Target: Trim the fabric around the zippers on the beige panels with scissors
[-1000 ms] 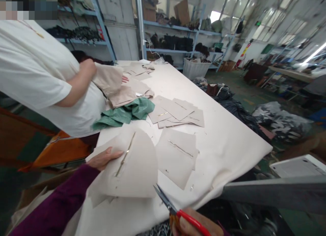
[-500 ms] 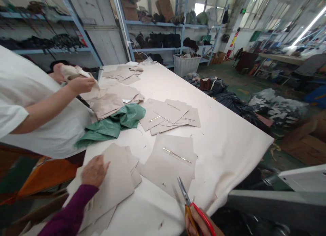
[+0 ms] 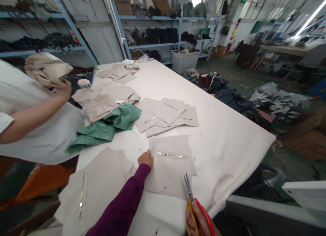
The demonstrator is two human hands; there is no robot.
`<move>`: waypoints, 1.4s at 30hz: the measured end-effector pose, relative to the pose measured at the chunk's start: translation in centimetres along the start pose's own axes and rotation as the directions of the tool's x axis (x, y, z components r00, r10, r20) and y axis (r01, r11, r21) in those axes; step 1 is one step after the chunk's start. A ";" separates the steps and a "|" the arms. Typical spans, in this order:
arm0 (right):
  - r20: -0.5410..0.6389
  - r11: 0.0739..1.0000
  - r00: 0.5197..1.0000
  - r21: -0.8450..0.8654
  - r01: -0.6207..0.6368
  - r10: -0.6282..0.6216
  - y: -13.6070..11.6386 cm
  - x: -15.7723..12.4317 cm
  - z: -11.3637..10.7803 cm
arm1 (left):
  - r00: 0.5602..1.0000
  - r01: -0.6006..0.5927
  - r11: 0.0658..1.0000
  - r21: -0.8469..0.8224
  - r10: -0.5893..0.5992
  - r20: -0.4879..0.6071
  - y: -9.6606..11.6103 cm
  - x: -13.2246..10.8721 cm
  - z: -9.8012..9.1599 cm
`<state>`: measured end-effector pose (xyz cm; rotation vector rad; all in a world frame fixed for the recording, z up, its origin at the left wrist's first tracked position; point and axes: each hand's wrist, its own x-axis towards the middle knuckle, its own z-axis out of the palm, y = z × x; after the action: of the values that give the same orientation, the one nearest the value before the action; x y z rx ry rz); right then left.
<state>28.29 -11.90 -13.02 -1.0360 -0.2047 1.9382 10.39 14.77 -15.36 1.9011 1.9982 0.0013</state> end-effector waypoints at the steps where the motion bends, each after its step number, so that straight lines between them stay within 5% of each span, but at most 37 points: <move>1: 0.023 1.000 1.000 0.019 0.001 -0.001 0.0 0.1 0.2 | 1.000 -0.001 0.998 -0.062 0.001 0.008 -0.4 -0.6 -0.4; 5: 0.112 1.000 0.993 0.011 0.029 -0.030 0.2 0.6 1.3 | 0.997 0.035 0.918 -0.395 -0.003 0.081 -1.8 -4.5 -1.9; 9: 0.220 0.999 0.975 -0.024 0.040 -0.034 0.4 0.4 3.2 | 0.981 0.119 0.712 -0.692 0.022 0.192 -3.4 -9.3 -3.8; 15: 0.412 0.996 0.907 -0.065 -0.066 0.087 1.1 -1.1 7.6 | 0.922 0.366 0.066 -0.928 0.106 0.371 -4.7 -15.6 -7.8; 17: 0.459 0.994 0.883 -0.074 -0.075 0.101 1.8 -1.6 8.9 | 0.924 0.373 -0.030 -0.927 0.099 0.369 -4.9 -17.3 -8.8; 28: 0.482 0.990 0.873 -0.142 -0.003 0.071 4.3 -3.3 12.4 | 0.922 0.381 -0.208 -0.901 0.160 0.353 -5.5 -23.2 -10.7; 42: 0.462 0.953 0.883 -0.224 0.205 -0.081 3.9 -5.6 15.5 | 0.920 0.369 -0.304 -0.879 0.258 0.297 -5.0 -26.3 -11.9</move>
<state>15.84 -14.69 -1.83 -0.6952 -0.8034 2.0223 2.66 -7.92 1.45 0.4048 0.8453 0.9310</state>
